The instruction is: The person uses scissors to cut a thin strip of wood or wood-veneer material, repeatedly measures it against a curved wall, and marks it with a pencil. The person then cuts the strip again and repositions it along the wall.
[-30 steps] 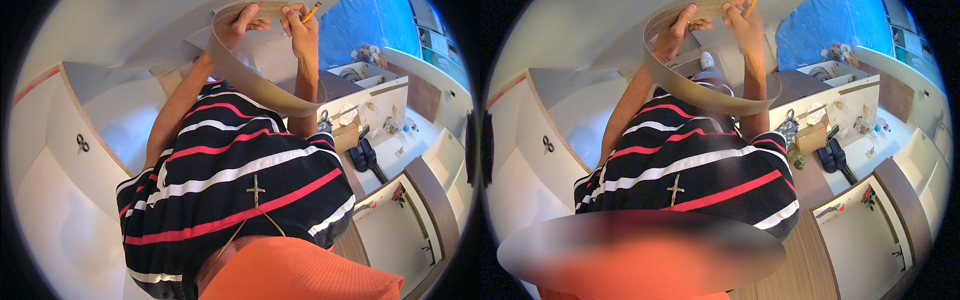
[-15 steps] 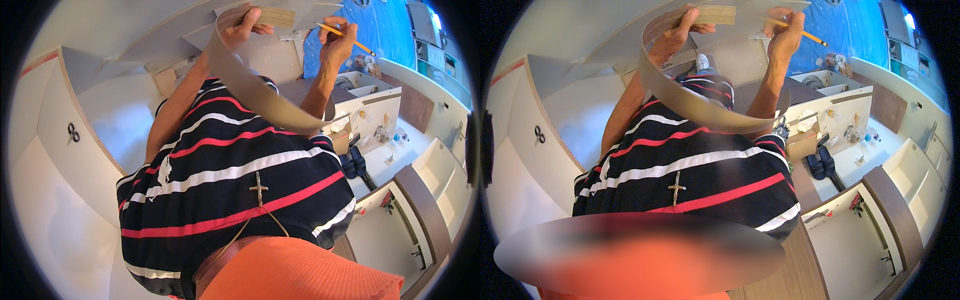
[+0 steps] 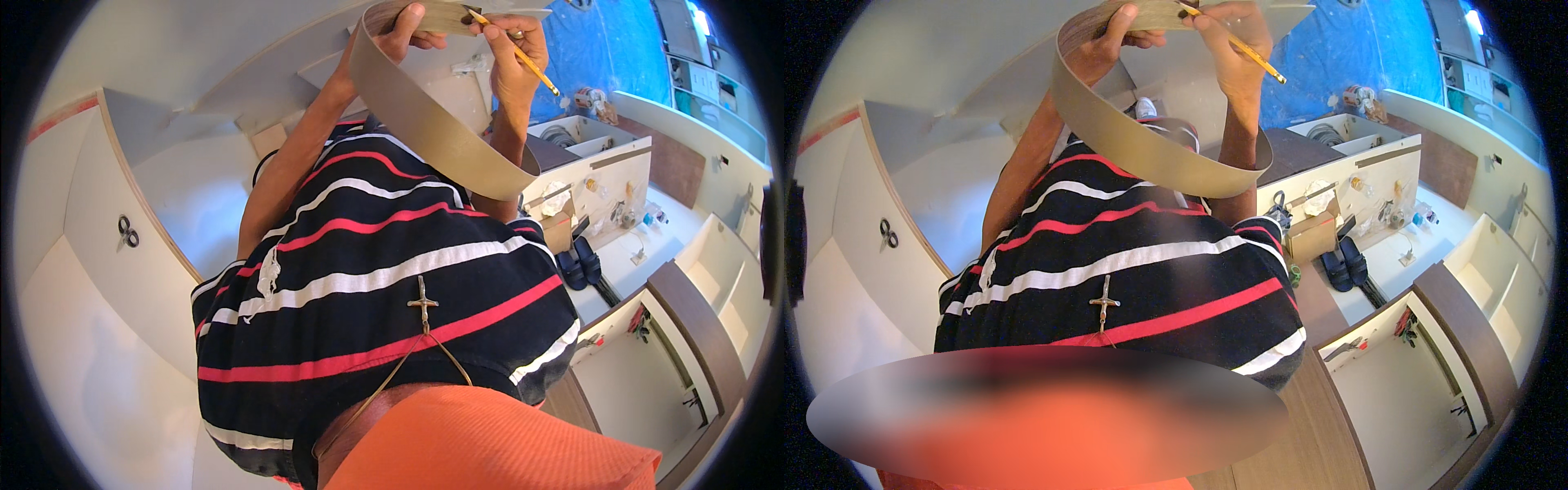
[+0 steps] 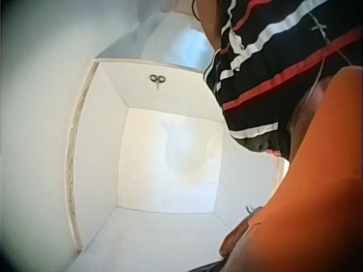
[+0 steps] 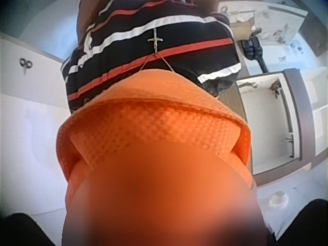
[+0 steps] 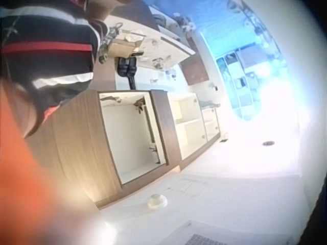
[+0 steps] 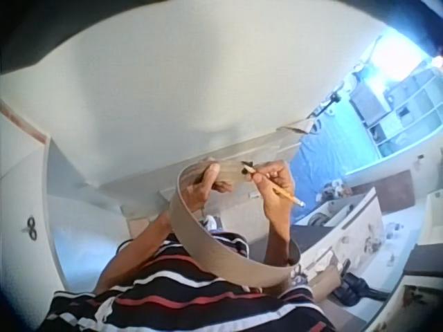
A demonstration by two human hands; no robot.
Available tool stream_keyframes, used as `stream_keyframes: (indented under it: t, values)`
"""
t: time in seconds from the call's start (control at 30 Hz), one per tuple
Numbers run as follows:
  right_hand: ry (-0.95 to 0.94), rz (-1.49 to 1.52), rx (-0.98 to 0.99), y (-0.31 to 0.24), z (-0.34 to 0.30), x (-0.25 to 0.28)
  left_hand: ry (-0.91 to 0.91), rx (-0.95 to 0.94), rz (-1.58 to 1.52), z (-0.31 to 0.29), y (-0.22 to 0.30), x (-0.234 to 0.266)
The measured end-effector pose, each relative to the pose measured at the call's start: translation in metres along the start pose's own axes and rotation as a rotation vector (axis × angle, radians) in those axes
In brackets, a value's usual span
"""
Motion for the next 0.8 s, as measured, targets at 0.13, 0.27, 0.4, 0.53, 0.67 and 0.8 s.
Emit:
stream_keyframes:
  t: [0.13,0.27,0.4,0.53,0.67,0.8]
  values:
    - [-0.053,-0.145,0.011,-0.004,0.003,-0.011,-0.095,0.076,-0.001,-0.006,-0.012,0.000]
    - [-0.109,-0.217,-0.006,-0.007,0.008,-0.024,-0.163,0.244,-0.474,0.007,-0.015,0.011]
    - [-0.144,-0.129,0.050,-0.016,0.017,-0.032,-0.258,0.848,-1.114,0.013,-0.022,0.007]
    - [-0.229,-0.118,0.123,-0.026,0.022,-0.044,-0.218,0.852,-1.059,0.021,-0.018,0.028]
    - [-0.285,-0.115,0.070,-0.029,0.020,-0.053,-0.193,0.771,-1.009,0.026,-0.021,0.042]
    - [-0.263,-0.121,0.069,-0.030,0.022,-0.053,-0.063,0.356,-0.337,0.039,-0.007,0.069]
Point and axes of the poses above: each hand's wrist, its own z-axis towards the middle knuckle, its own x-axis out of the back of the hand, y = z × x, the point moved 7 cm from there along z, towards the middle knuckle, and after that the axes turned 9 degrees about x, right-handed, at the moved point
